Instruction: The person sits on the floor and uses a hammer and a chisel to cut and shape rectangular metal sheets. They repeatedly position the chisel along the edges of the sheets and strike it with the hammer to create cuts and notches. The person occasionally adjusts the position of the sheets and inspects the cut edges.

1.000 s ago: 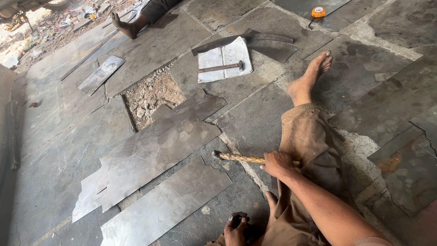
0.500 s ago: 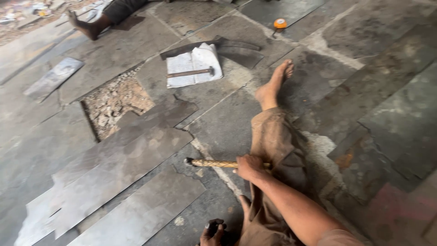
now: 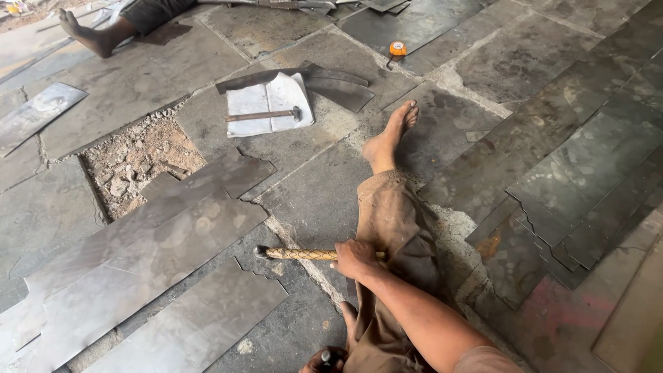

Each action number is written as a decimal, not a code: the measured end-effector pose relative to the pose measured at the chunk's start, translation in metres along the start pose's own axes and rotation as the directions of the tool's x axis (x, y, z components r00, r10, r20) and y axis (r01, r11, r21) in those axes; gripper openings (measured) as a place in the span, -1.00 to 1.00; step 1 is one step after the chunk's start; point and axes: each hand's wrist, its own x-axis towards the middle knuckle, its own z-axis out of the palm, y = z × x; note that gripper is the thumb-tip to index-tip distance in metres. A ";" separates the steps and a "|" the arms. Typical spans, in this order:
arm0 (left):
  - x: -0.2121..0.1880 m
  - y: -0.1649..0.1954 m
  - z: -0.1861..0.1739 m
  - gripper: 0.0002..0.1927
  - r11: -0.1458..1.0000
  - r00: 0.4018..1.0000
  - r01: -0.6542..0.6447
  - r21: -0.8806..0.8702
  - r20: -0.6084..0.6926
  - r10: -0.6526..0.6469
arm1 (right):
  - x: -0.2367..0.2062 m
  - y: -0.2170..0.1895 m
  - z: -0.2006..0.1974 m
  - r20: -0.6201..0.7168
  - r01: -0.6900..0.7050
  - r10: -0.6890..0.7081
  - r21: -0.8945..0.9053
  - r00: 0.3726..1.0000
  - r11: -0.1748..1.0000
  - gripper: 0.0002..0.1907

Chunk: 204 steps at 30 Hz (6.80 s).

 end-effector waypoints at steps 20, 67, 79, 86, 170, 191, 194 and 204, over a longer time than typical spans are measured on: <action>-0.031 0.017 -0.083 -0.68 0.957 0.976 -0.049 0.284 -0.191 0.106 | 0.037 -0.010 0.050 0.125 -0.005 0.022 -0.134 0.992 0.991 -0.20; 0.037 0.001 -0.161 -0.30 0.539 0.845 0.534 0.651 -0.398 -0.357 | 0.019 0.017 0.098 -0.216 0.432 -0.388 0.220 0.896 0.875 -0.36; 0.034 0.006 -0.166 -0.30 0.559 0.837 0.547 0.623 -0.420 -0.351 | 0.011 0.024 0.102 -0.101 0.411 -0.399 0.198 0.911 0.890 -0.36; 0.034 -0.003 -0.166 -0.28 0.576 0.847 0.529 0.623 -0.434 -0.308 | 0.038 -0.012 0.111 -0.181 0.387 -0.349 0.264 0.920 0.883 -0.34; -0.028 0.035 -0.183 -0.66 0.884 0.819 0.303 0.356 -0.572 -0.050 | 0.031 -0.049 0.029 0.011 0.458 -0.461 0.094 0.887 0.884 -0.33; -0.039 0.024 -0.257 -0.73 0.822 0.652 0.320 0.471 -0.739 0.170 | 0.020 -0.077 0.123 -0.040 0.440 -0.445 0.242 0.895 0.865 -0.34; -0.012 0.002 -0.281 -0.71 0.746 0.651 0.430 0.509 -0.747 0.134 | 0.029 -0.093 0.126 0.009 0.464 -0.468 0.126 0.884 0.877 -0.14; 0.062 -0.049 -0.330 -0.34 0.697 0.727 0.418 0.582 -0.675 0.126 | 0.073 -0.132 0.125 0.149 0.436 -0.424 -0.055 0.893 0.898 0.07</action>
